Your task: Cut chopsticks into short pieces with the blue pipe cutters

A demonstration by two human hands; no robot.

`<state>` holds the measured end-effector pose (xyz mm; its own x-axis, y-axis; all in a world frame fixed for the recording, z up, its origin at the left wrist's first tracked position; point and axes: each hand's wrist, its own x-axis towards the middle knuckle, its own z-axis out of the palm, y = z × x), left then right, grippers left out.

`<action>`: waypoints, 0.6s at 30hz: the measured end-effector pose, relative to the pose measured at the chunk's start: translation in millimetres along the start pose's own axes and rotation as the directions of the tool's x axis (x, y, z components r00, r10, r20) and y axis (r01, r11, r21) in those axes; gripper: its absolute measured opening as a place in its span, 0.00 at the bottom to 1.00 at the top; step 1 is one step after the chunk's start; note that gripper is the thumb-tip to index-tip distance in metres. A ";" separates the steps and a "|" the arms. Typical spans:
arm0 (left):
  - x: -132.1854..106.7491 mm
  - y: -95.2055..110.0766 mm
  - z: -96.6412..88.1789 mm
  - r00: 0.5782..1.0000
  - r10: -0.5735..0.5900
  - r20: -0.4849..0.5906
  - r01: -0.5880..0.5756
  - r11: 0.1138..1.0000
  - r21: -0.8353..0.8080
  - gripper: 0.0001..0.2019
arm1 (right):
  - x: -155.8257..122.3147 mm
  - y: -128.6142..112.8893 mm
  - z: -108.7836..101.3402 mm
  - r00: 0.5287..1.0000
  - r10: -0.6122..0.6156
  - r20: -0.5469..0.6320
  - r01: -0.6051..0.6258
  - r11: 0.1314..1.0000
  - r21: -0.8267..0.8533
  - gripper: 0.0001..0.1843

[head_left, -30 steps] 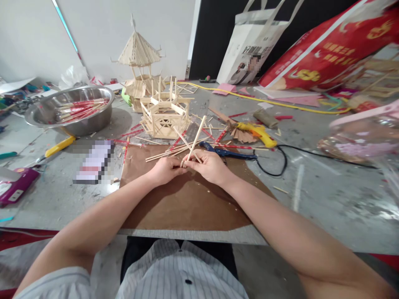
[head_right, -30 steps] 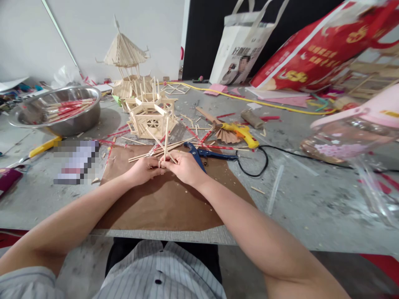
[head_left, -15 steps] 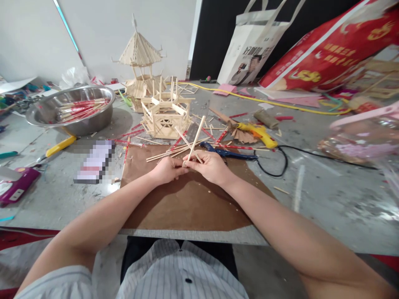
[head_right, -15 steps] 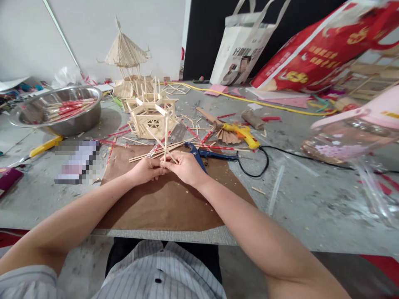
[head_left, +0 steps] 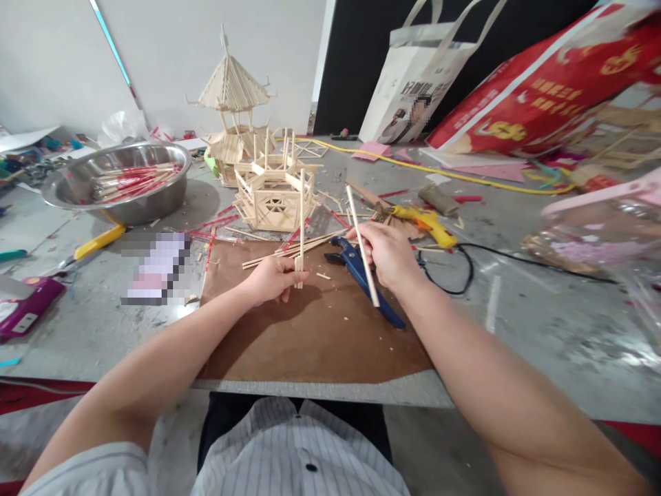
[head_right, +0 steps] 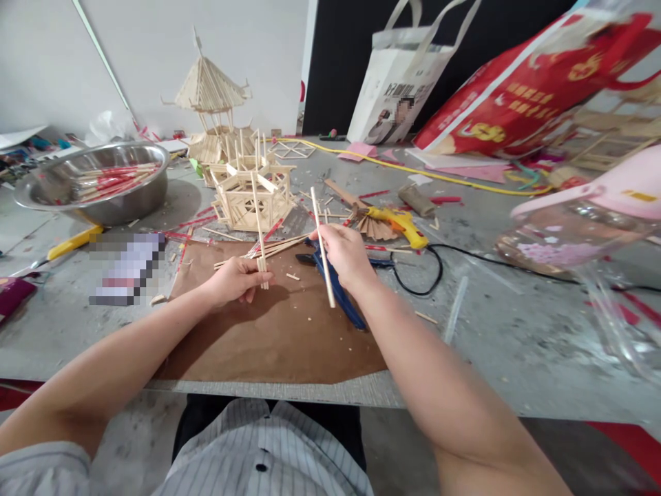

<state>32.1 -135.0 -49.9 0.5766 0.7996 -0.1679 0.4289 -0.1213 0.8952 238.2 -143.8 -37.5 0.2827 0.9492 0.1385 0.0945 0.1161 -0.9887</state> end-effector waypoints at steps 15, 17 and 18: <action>-1.7 6.6 -2.6 0.999 -0.039 0.034 0.042 0.997 -0.072 0.11 | 14.6 7.9 -8.1 0.982 0.178 0.059 -0.187 0.916 0.356 0.06; -1.4 5.4 -2.5 0.999 -0.039 0.036 0.041 0.997 -0.072 0.12 | 14.4 7.1 -7.4 0.952 0.263 0.153 -0.303 0.874 0.380 0.08; -1.2 4.8 -2.4 0.999 -0.037 0.036 0.040 0.997 -0.073 0.12 | 14.2 6.4 -7.1 0.928 0.311 0.206 -0.369 0.850 0.375 0.09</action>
<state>31.8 -135.2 -44.4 0.5850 0.7818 -0.2159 0.3995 -0.0461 0.9156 249.6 -131.7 -41.4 0.0945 0.9770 -0.1911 -0.3819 -0.1417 -0.9133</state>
